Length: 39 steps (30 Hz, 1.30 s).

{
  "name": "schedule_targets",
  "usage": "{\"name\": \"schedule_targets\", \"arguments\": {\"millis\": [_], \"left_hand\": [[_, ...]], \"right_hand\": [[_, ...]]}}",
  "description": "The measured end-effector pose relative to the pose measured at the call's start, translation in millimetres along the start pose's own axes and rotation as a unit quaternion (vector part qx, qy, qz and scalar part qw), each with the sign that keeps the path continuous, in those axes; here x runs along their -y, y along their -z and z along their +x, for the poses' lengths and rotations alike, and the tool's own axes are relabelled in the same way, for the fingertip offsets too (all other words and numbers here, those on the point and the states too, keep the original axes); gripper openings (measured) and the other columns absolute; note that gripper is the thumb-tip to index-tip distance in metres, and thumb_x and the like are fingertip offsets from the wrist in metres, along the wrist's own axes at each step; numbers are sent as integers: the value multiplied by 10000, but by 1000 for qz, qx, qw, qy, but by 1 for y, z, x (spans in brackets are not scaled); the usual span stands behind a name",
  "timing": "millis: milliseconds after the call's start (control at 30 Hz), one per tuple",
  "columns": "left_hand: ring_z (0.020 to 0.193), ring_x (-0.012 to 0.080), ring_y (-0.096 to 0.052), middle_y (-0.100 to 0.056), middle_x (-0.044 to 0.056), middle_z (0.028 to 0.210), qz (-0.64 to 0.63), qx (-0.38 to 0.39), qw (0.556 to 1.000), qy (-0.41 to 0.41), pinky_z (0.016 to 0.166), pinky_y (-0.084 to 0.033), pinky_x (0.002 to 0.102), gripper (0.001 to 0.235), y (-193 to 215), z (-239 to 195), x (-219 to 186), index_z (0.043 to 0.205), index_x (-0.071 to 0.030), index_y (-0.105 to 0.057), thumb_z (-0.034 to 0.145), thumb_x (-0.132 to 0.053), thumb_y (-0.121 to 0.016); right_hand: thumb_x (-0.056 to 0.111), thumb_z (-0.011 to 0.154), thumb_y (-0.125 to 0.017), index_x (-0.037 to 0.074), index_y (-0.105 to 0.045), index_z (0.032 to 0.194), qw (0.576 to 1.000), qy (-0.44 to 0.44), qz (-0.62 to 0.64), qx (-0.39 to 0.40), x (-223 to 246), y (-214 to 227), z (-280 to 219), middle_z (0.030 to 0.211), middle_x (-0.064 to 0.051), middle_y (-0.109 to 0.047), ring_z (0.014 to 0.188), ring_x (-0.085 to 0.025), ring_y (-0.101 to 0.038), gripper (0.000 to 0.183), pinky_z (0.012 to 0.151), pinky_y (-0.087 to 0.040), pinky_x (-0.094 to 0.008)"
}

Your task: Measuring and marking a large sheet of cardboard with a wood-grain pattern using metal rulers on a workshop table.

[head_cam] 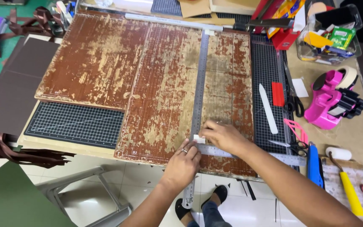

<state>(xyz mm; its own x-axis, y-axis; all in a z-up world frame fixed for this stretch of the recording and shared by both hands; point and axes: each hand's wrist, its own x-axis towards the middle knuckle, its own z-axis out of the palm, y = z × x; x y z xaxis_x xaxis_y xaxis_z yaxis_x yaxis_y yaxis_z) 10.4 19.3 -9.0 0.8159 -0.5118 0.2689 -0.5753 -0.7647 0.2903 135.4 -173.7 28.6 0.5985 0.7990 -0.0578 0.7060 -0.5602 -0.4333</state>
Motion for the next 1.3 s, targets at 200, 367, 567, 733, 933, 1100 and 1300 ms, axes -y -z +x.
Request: {"name": "schedule_targets", "arguments": {"millis": [200,367,567,733,933,1100,1300], "left_hand": [[1302,392,-582,-679,217,1159,-4,-4,1000,6,1268,-308,487,301,-1,0,-1,1171,73,-702,916,-50,-600],[1312,397,-566,-666,228,1206,-11,18,1000,12,1268,-306,491,304,3,3,-1,1190,65,-695,924,-41,-596],[1269,381,-609,-680,227,1217,-1,14,1000,8,1269,-308,490,304,1,2,-3,1197,57,-699,926,-49,-610],[1137,329,-679,-659,142,969,60,-151,986,-30,1179,-407,473,262,-37,-1,10,1024,-19,-714,844,-169,-596],[1143,325,-679,-663,139,979,65,-153,986,-32,1177,-408,465,251,-42,-4,12,1020,-31,-711,846,-173,-599],[1134,318,-683,-662,131,973,64,-153,986,-35,1171,-417,468,243,-42,-4,15,1002,-37,-709,839,-185,-605],[1135,307,-688,-660,117,963,64,-161,984,-37,1163,-427,465,216,-30,-1,16,986,-51,-711,848,-183,-608]], "right_hand": [[-91,869,-627,182,-704,1142,998,51,-43,-3,1,-1,-4,981,2,-500,689,-152,-540,393,461,-525,-259],[-21,924,-611,246,-694,1167,997,11,-69,43,7,7,-1,959,7,-494,632,-153,-520,371,475,-492,-290],[52,985,-607,292,-711,1222,996,1,-50,70,5,4,-1,975,39,-551,791,-136,-570,353,615,-598,-245],[90,994,-545,350,-686,1231,993,67,-93,-13,-20,-28,-8,951,50,-578,822,-148,-618,379,587,-487,-255],[62,975,-553,343,-679,1227,993,64,-94,-21,-25,-29,-7,965,45,-569,810,-129,-585,398,561,-452,-228],[94,975,-581,328,-681,1191,990,73,-104,-58,-24,-26,-6,961,35,-573,773,-143,-598,334,558,-476,-257],[114,998,-559,305,-694,1168,993,67,-89,-46,-16,-16,-8,960,20,-576,799,-161,-608,289,561,-481,-264]]}}
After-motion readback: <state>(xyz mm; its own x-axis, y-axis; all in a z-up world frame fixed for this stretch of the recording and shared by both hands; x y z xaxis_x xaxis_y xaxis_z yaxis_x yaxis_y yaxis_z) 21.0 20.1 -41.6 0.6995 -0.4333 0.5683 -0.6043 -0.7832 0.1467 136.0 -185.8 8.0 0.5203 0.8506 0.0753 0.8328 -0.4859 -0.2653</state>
